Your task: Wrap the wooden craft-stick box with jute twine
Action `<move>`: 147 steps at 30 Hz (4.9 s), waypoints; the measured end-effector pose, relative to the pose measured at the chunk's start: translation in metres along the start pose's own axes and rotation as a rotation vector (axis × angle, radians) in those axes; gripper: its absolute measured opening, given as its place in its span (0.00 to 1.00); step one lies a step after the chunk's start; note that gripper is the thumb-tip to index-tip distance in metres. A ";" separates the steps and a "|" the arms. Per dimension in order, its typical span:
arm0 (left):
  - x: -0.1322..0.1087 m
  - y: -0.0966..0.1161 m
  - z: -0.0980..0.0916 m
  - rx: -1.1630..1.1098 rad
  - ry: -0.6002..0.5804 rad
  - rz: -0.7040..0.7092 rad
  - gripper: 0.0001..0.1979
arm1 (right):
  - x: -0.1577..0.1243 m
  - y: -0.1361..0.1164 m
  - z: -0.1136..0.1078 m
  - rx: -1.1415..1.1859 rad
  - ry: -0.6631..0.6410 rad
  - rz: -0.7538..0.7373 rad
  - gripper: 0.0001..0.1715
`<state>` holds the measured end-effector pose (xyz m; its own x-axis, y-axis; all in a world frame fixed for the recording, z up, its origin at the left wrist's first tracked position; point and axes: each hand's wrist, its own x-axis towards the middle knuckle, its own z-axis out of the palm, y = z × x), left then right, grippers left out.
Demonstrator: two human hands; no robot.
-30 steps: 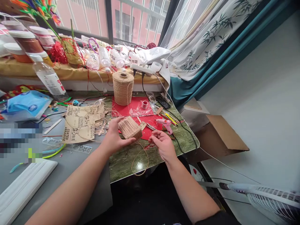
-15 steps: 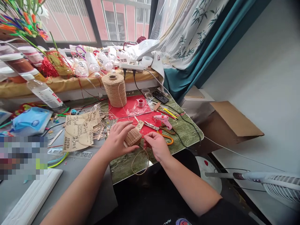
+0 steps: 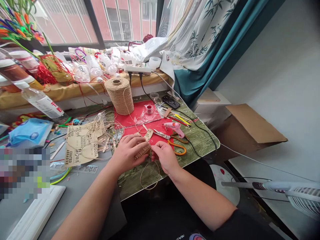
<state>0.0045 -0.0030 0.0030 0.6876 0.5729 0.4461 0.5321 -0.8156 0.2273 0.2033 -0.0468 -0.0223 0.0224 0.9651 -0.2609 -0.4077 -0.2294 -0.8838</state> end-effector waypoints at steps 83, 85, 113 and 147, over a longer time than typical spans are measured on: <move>-0.030 -0.004 0.025 -0.753 0.656 -0.572 0.19 | -0.016 -0.004 0.012 -0.162 -0.113 -0.270 0.14; -0.027 -0.002 0.025 -0.895 0.721 -0.592 0.19 | -0.015 -0.003 0.011 -0.159 -0.131 -0.278 0.14; -0.015 -0.001 0.022 -1.644 0.746 -0.872 0.24 | 0.005 0.005 -0.001 -0.192 -0.115 -0.257 0.17; -0.025 0.000 0.027 -0.919 0.833 -0.750 0.20 | -0.004 -0.007 -0.002 -0.139 -0.041 -0.206 0.23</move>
<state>0.0002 -0.0150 -0.0314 -0.2572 0.9289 0.2663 -0.0883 -0.2970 0.9508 0.2078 -0.0489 -0.0154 0.0539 0.9969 -0.0566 -0.2686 -0.0401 -0.9624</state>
